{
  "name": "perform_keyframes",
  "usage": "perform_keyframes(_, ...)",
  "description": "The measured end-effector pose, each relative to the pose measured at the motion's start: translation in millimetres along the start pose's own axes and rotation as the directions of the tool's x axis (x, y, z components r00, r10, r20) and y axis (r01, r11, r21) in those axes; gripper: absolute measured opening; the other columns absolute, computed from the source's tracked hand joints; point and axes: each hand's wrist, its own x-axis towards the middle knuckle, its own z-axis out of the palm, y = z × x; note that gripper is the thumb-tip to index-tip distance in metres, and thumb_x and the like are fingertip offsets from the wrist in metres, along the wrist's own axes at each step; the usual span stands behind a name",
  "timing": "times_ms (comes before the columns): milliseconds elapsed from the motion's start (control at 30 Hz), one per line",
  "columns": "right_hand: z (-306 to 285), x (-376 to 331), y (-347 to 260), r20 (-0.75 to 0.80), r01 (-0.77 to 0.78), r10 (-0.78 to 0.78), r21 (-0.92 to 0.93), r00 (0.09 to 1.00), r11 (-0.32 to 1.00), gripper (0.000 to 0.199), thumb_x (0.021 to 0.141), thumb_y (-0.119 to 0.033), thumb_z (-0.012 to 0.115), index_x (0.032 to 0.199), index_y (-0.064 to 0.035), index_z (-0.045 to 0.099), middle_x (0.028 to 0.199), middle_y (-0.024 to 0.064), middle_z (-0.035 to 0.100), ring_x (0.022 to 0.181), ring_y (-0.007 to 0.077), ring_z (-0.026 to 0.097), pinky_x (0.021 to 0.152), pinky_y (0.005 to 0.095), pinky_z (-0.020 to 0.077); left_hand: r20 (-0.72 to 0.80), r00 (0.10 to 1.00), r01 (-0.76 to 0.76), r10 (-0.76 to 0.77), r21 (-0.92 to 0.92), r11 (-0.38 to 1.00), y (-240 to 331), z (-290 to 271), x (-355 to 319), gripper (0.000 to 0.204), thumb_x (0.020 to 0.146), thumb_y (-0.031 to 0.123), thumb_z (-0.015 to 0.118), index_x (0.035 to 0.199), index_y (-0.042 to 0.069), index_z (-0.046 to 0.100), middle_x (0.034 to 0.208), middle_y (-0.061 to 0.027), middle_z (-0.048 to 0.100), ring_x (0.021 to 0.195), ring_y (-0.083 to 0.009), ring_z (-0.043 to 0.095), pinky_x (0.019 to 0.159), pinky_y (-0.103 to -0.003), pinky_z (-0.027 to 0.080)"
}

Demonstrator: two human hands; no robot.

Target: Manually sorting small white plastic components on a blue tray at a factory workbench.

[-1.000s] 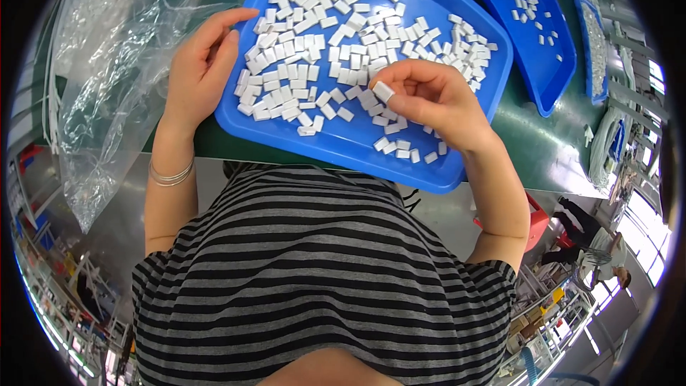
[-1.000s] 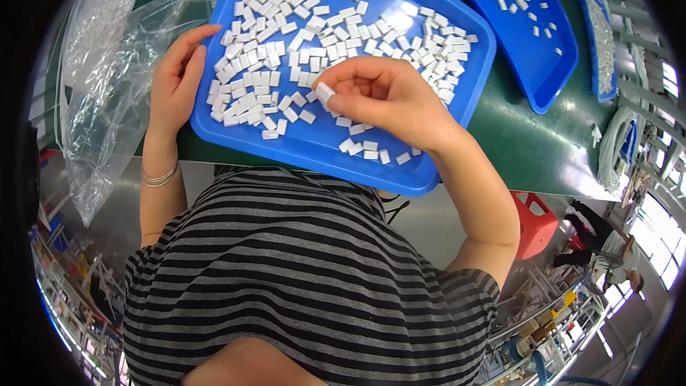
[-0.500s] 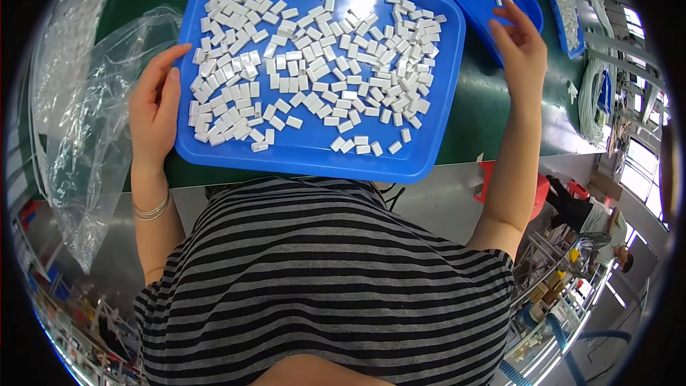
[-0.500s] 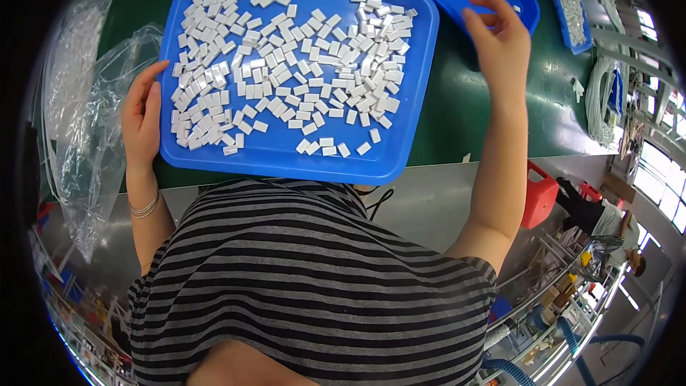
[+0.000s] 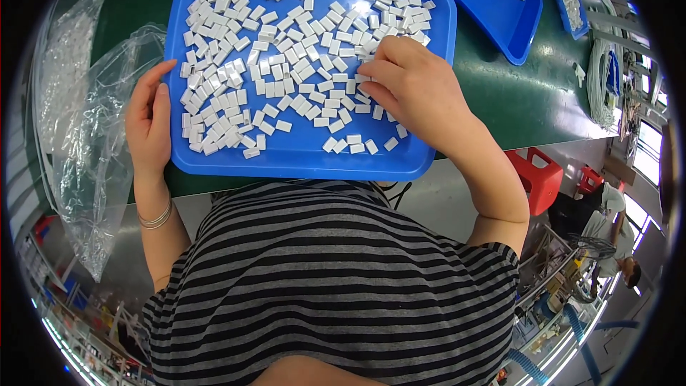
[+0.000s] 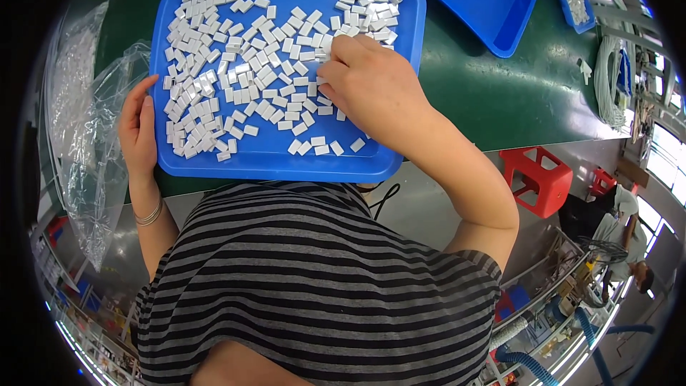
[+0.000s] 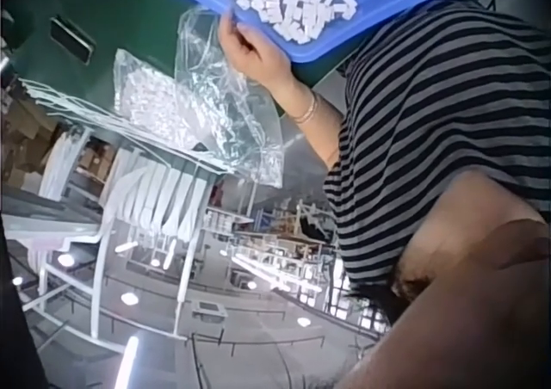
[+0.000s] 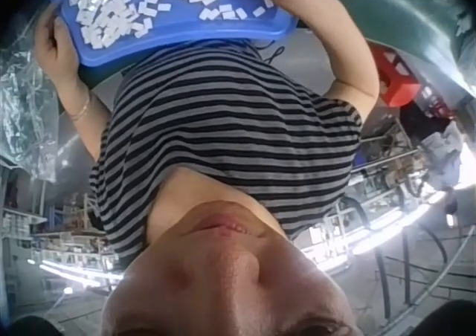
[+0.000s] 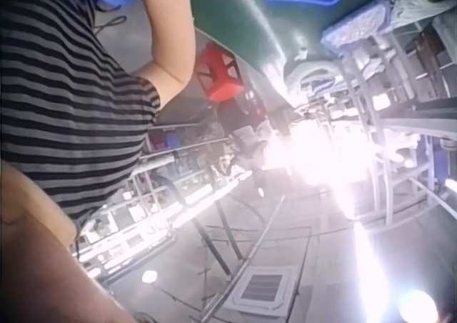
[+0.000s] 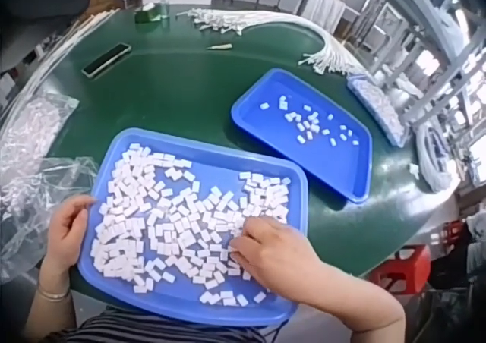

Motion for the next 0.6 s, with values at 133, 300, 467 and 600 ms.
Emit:
perform_keyframes(133,1,6,-1,0.063,0.003,0.0,-0.046,0.998,0.999,0.015,0.076,-0.01,0.073,0.089,-0.0063,0.067,0.086,0.0048,0.059,0.083,0.0241,0.061,0.071,0.0348,0.0519,0.008,1.0,0.011,-0.011,-0.006,1.0,2,-1,0,0.031,0.101,0.005,0.044,0.129,-0.002,0.057,0.122,-0.0087,0.061,0.103,-0.01,0.055,0.091,-0.022,0.041)
perform_keyframes(300,-3,6,1,0.121,-0.003,0.011,-0.065,0.993,0.998,0.015,0.076,-0.009,0.072,0.089,-0.0062,0.065,0.088,0.0058,0.059,0.085,0.0252,0.062,0.072,0.0357,0.0523,-0.031,0.999,-0.03,0.03,-0.01,0.999,5,3,1,0.03,0.099,0.003,0.045,0.126,-0.002,0.058,0.116,-0.0064,0.063,0.093,-0.0071,0.055,0.083,-0.02,0.043)
perform_keyframes(467,-24,6,17,-0.025,-0.066,0.073,0.219,0.997,0.974,0.012,0.077,-0.002,0.069,0.088,-0.0037,0.064,0.087,0.0055,0.061,0.077,0.0183,0.061,0.068,0.0286,0.0512,-0.023,0.999,-0.023,0.022,-0.012,1.0,4,1,1,0.03,0.1,0.004,0.045,0.126,-0.002,0.058,0.115,-0.0064,0.063,0.093,-0.0071,0.055,0.082,-0.02,0.043)
perform_keyframes(600,-40,-8,39,-0.07,-0.255,0.323,0.467,0.944,0.847,0.017,0.079,0.004,0.067,0.095,-0.0022,0.066,0.087,0.0043,0.062,0.072,0.0119,0.058,0.063,0.0245,0.0465,-0.014,1.0,0.008,-0.008,-0.001,1.0,4,1,0,0.03,0.099,0.004,0.045,0.125,-0.002,0.059,0.112,-0.006,0.064,0.091,-0.0066,0.055,0.081,-0.02,0.043)
